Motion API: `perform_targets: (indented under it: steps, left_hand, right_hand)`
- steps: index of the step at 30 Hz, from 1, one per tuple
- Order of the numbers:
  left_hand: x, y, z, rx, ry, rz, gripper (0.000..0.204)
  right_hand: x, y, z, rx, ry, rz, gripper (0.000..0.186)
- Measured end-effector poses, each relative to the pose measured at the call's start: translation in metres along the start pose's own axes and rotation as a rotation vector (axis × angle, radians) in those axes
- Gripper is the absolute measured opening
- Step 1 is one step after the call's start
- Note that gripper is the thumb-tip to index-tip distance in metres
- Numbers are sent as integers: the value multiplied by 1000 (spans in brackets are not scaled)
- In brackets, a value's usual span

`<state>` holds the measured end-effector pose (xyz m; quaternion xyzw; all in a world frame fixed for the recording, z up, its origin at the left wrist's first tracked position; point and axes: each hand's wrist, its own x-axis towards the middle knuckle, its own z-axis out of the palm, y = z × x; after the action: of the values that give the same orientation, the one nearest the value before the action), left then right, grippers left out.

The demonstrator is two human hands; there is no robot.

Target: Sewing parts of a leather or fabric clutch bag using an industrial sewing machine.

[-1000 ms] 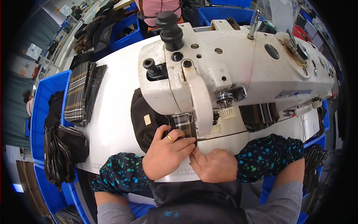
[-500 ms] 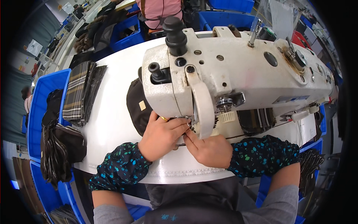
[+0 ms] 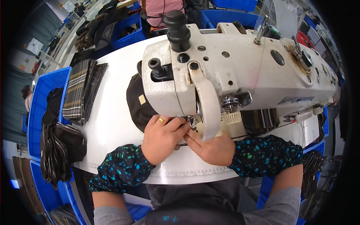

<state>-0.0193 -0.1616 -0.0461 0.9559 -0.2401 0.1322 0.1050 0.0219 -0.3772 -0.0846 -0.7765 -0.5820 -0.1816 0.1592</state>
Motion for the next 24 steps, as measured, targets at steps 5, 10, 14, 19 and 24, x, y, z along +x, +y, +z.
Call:
perform_targets:
  steps: [5, 10, 14, 19, 24]
  left_hand:
    - [3, -6, -2, -31, -24, 57, 56]
    - [2, -10, -2, -107, -46, 52, 63]
    - [5, -11, -5, -114, -102, 50, 63]
    - [9, -3, -11, -45, -164, -23, 58]
    - [15, 7, -10, 18, -171, -93, 43]
  right_hand:
    - [1, 0, 0, 4, 10, -6, 36]
    - [1, 0, -3, -5, -9, -4, 35]
    - [1, 1, -3, -5, 1, -2, 36]
    - [0, 2, 2, 8, 20, 50, 33]
    - [6, 7, 3, -15, 62, 74, 26]
